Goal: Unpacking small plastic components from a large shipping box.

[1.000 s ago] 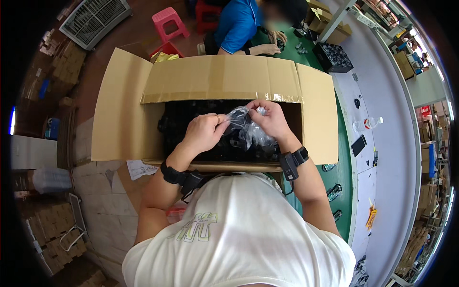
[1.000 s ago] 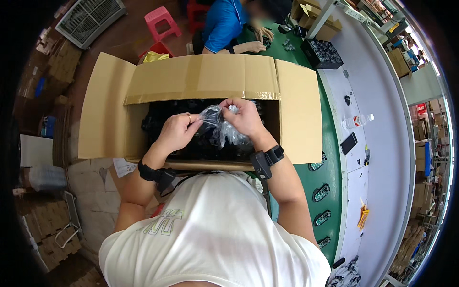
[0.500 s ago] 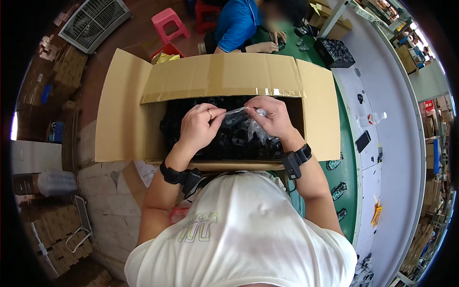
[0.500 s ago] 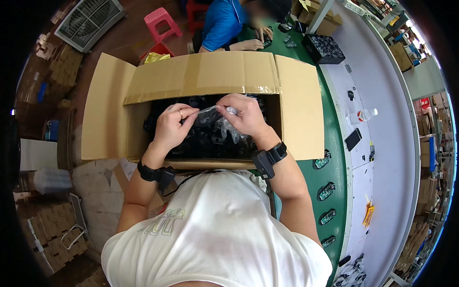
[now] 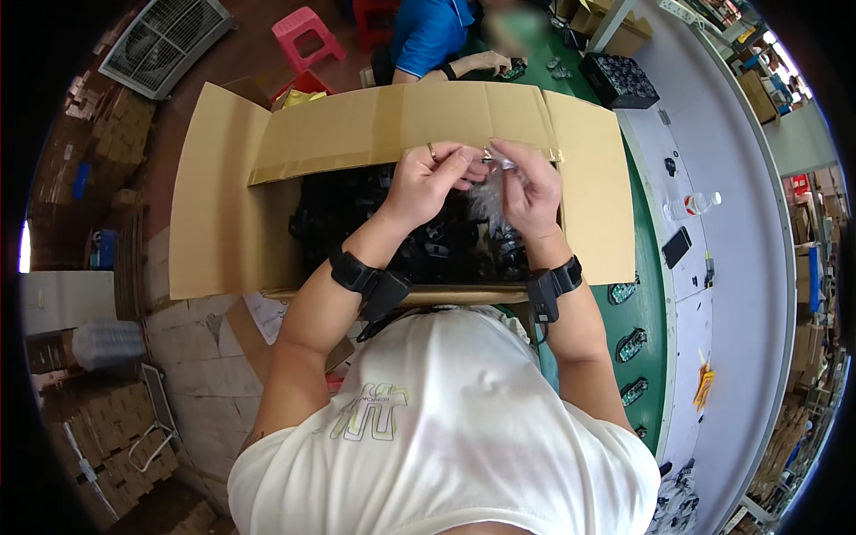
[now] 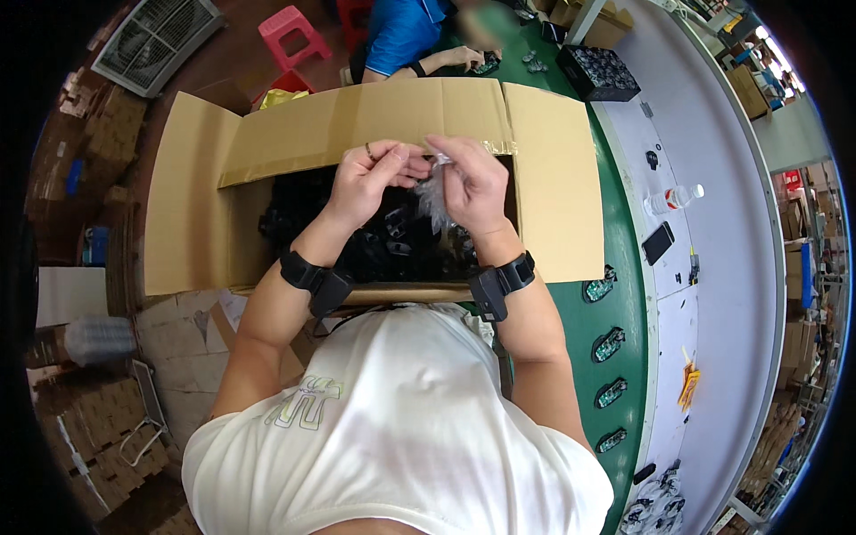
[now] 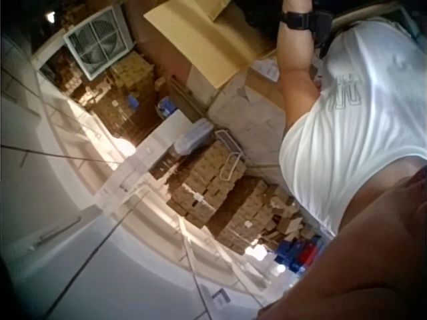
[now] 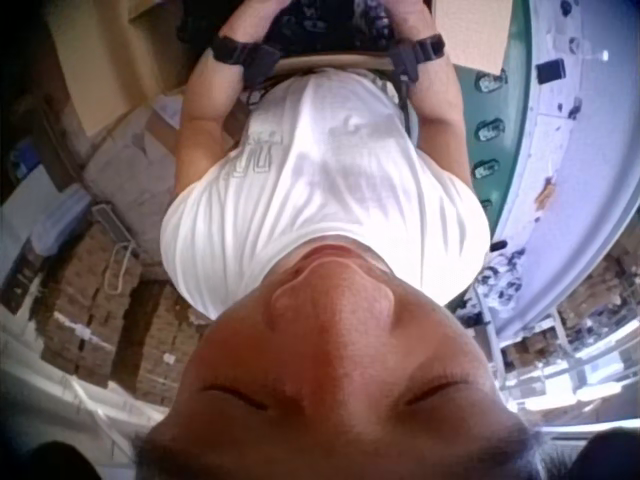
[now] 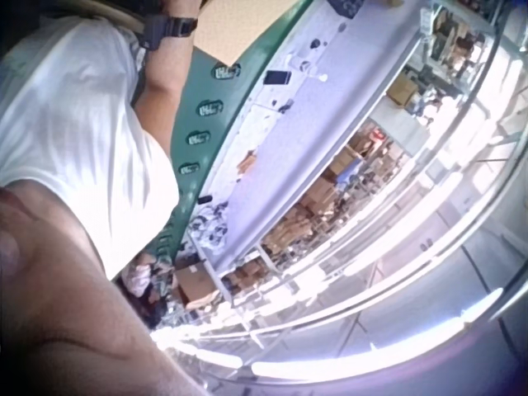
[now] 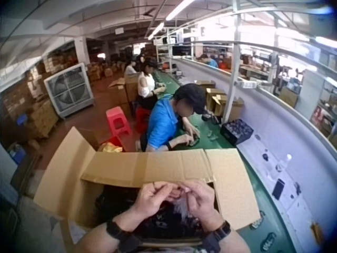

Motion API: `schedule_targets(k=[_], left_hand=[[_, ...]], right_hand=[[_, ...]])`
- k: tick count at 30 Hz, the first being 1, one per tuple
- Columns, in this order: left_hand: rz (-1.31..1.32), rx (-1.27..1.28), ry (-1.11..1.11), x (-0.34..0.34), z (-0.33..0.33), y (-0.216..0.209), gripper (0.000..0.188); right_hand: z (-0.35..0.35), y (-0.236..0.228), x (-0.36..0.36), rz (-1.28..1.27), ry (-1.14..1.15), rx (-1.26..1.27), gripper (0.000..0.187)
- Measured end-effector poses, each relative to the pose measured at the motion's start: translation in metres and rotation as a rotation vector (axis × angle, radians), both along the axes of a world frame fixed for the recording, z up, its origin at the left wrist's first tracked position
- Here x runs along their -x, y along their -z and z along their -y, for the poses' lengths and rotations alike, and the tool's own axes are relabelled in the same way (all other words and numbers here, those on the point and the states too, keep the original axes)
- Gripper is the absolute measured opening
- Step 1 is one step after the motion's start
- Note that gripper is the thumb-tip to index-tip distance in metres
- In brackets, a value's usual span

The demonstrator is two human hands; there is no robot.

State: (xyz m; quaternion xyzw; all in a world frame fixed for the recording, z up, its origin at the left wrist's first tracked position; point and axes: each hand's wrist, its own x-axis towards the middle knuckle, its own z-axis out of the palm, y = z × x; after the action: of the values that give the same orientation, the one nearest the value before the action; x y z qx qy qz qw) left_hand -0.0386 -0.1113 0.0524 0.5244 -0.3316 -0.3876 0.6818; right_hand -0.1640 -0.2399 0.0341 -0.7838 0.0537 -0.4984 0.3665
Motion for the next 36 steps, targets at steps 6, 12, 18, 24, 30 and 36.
schedule_targets(k=[6, 12, 18, 24, 30, 36], left_hand=[[0.880, -0.418, 0.576, 0.001, 0.028, 0.071, 0.025], [1.488, -0.716, 1.102, 0.026, 0.062, 0.132, 0.036], [1.581, -0.521, 1.291, 0.047, 0.056, 0.134, 0.036], [1.012, -0.314, 0.515, -0.011, 0.037, 0.122, 0.033], [0.224, -0.167, 0.076, -0.035, -0.039, 0.050, 0.011], [0.063, 0.066, 0.023, -0.039, -0.076, 0.040, 0.014]], right_hand=[[0.028, 0.013, 0.010, 0.244, 0.206, -0.306, 0.010], [0.022, 0.023, 0.006, 0.084, 0.192, -0.277, 0.023], [0.014, 0.018, 0.002, -0.038, 0.122, -0.289, 0.025], [0.010, 0.013, 0.001, -0.159, -0.068, -0.252, 0.022], [0.004, 0.002, 0.002, -0.459, -0.291, -0.103, 0.019], [-0.017, 0.008, -0.005, -0.503, -0.493, -0.155, 0.017]])
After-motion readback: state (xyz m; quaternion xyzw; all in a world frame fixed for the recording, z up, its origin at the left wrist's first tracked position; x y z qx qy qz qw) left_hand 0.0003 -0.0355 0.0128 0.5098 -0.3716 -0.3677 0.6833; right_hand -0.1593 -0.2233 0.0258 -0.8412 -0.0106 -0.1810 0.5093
